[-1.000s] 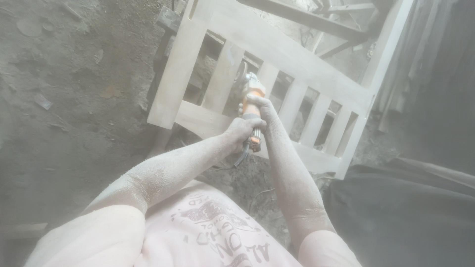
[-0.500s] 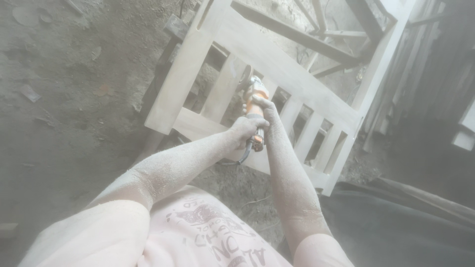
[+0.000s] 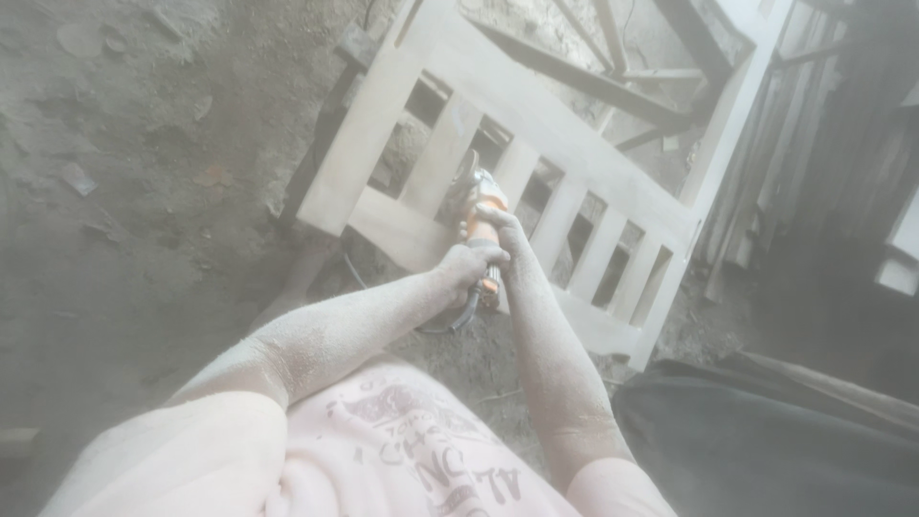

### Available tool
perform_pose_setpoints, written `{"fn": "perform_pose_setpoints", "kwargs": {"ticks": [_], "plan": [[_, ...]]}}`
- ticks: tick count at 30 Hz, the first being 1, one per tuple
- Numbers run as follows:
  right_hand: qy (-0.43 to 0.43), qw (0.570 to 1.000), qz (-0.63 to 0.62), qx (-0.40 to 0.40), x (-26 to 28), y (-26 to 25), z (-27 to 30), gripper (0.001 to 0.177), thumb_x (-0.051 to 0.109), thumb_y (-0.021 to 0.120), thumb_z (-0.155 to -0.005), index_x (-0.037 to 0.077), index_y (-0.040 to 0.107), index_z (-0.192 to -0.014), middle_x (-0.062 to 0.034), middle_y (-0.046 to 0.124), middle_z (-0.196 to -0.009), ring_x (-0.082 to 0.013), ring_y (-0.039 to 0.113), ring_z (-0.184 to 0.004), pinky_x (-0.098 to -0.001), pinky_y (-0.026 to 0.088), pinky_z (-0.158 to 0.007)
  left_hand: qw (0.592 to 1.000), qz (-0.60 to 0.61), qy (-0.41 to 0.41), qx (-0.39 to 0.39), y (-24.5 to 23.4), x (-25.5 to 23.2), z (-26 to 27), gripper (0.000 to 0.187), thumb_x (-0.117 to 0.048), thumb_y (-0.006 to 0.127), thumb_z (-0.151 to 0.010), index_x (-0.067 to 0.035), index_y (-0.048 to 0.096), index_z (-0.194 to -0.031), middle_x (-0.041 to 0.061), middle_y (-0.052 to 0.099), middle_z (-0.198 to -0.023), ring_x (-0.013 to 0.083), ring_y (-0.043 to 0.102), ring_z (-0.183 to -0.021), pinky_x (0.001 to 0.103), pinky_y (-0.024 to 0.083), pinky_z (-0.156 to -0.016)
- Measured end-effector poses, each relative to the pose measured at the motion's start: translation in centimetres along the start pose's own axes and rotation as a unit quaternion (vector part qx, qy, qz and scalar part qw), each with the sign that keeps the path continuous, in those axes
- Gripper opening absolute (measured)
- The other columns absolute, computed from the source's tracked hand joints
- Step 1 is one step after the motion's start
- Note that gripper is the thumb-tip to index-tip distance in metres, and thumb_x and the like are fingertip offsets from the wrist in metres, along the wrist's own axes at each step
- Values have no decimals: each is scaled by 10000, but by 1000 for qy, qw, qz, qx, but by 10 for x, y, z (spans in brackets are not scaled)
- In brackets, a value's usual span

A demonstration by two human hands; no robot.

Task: The person uses an angle grinder to sand the surface of a white wooden frame with rectangular cutouts. They move the tool across the frame's surface and edges, generating dust.

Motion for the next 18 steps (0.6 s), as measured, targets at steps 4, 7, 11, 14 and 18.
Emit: {"fn": "perform_pose_setpoints", "kwargs": {"ticks": [4, 7, 11, 14, 18], "plan": [[14, 1000, -6, -2, -16, 9, 24, 601, 116, 746, -780, 29, 507, -1324, -188, 639, -1077, -276, 701, -771, -370, 628, -643, 1000, 7, -9, -6, -5, 13, 21, 589, -208, 714, -837, 74, 504, -1310, 172, 623, -1070, 275, 685, -885, 442, 614, -735], [16, 999, 6, -28, -24, 13, 36, 634, 108, 755, -778, 27, 485, -1347, -197, 631, -1100, -264, 702, -767, -351, 636, -646, 1000, -15, -22, -6, -7, 22, 33, 621, -237, 691, -866, 57, 453, -1358, 193, 611, -1132, 282, 675, -966, 444, 603, -819], [15, 999, -9, -39, -32, 18, 47, 634, 138, 753, -776, 22, 484, -1339, -197, 636, -1072, -264, 698, -748, -339, 630, -615, 1000, -20, -20, 0, -6, 26, 47, 643, -260, 674, -870, 65, 450, -1378, 208, 613, -1148, 290, 680, -963, 445, 600, -820], [-20, 999, -46, -3, -30, 19, 67, 625, 163, 748, -789, 24, 481, -1338, -196, 636, -1014, -263, 689, -743, -337, 630, -614, 998, -64, 11, 13, -5, 23, 59, 628, -300, 667, -882, 77, 500, -1356, 206, 639, -1138, 272, 691, -943, 420, 592, -805], [-92, 952, -221, 190, -26, 33, 104, 641, 206, 763, -831, -23, 456, -1344, -161, 630, -1017, -263, 690, -820, -344, 653, -723, 992, -72, 31, 102, -20, 20, 81, 546, -408, 616, -938, -27, 539, -1322, 123, 636, -1049, 187, 653, -878, 338, 547, -753]]}}
Point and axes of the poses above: each hand's wrist, its own z-axis away from the middle knuckle, its own y-axis out of the palm, x = y × z, the point moved 2 cm from there along -z, towards the middle knuckle
